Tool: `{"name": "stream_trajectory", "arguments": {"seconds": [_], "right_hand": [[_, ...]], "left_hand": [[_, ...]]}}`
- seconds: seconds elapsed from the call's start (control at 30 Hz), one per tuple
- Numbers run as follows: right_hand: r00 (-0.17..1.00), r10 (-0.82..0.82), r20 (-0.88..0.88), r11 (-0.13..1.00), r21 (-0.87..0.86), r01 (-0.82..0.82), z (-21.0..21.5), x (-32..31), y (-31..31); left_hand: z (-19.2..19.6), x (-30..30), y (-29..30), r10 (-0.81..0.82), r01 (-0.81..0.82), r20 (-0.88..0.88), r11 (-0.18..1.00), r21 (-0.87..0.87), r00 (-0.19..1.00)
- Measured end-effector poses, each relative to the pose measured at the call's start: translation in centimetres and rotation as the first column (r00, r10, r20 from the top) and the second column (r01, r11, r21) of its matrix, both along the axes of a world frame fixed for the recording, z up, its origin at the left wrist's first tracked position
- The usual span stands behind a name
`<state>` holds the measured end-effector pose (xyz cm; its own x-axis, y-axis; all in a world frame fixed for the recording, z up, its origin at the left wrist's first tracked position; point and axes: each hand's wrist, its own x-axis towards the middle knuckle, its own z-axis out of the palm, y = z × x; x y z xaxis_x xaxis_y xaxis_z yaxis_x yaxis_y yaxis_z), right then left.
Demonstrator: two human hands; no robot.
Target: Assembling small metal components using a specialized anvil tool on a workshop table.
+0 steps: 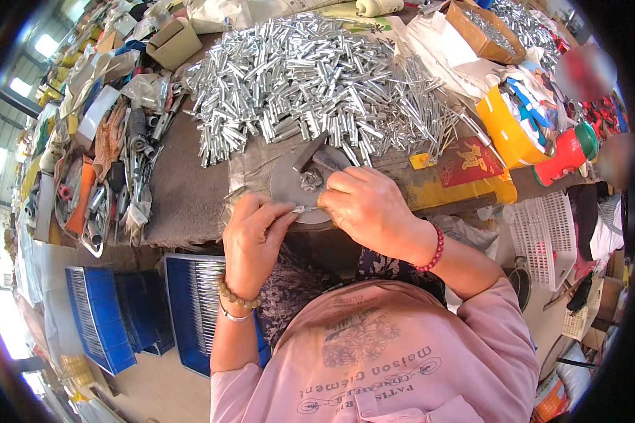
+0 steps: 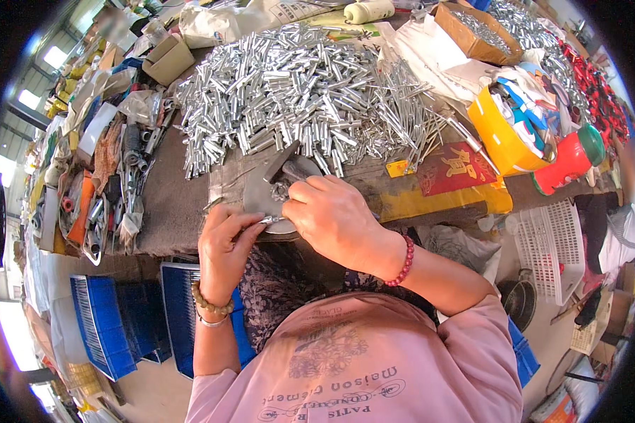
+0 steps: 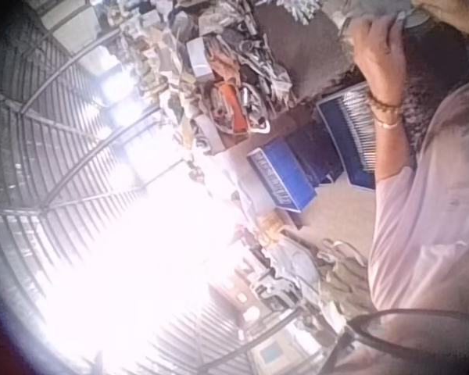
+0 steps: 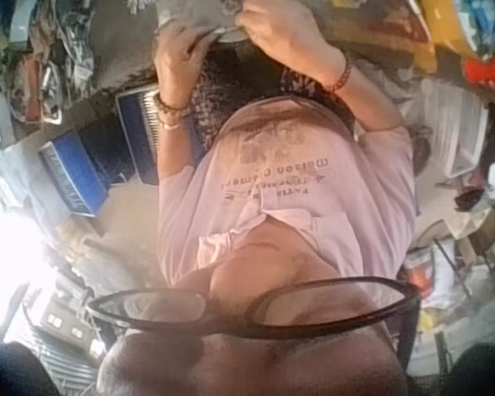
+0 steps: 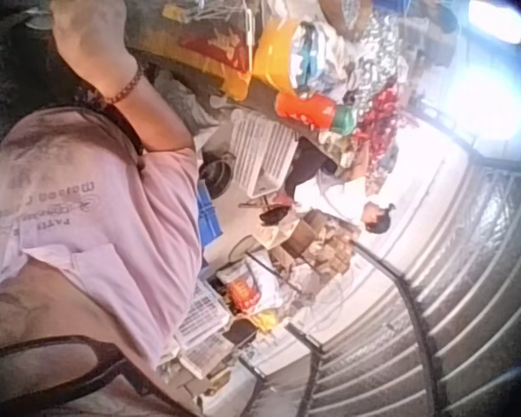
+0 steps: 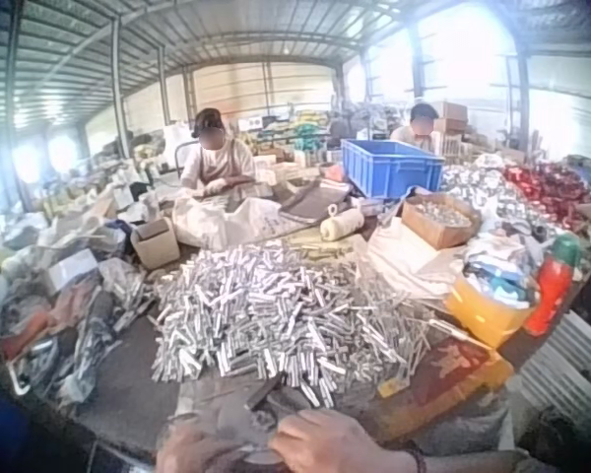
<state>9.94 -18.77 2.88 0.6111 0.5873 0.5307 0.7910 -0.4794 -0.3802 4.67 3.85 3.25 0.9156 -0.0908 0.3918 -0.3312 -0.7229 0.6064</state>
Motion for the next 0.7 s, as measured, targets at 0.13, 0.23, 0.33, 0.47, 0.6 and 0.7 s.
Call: {"name": "stream_trajectory", "arguments": {"seconds": [0.13, 0.23, 0.33, 0.47, 0.6, 0.7], "right_hand": [[0.999, 0.034, 0.011, 0.999, -0.035, -0.033, 0.1, 0.3, 0.1], [0.999, 0.048, 0.022, 0.998, -0.040, -0.047, 0.2, 0.4, 0.0], [0.998, 0.063, 0.016, 0.996, -0.065, -0.062, 0.2, 0.6, 0.0], [0.994, 0.090, 0.060, 0.992, -0.098, -0.083, 0.2, 0.5, 0.4], [0.995, 0.072, 0.063, 0.996, -0.048, -0.069, -0.5, 0.2, 0.7], [0.999, 0.004, 0.050, 0.999, 0.051, -0.006, 0.0, 0.0, -0.4]], "left_hand": [[0.1, -0.1, 0.0, 0.008, -0.008, -0.010, 1.000, -0.023, 1.000], [0.0, -0.2, -0.1, 0.010, -0.011, -0.022, 0.999, -0.045, 1.000], [-0.2, -0.1, -0.2, 0.008, -0.009, -0.018, 0.998, -0.064, 1.000], [-0.7, 0.1, -0.4, -0.013, 0.014, 0.007, 0.996, -0.088, 1.000], [-0.8, -0.2, -0.2, 0.025, -0.026, -0.023, 0.999, -0.048, 0.999], [-0.8, -0.2, -0.2, 0.005, -0.007, -0.035, 0.998, -0.065, 0.999]]}}
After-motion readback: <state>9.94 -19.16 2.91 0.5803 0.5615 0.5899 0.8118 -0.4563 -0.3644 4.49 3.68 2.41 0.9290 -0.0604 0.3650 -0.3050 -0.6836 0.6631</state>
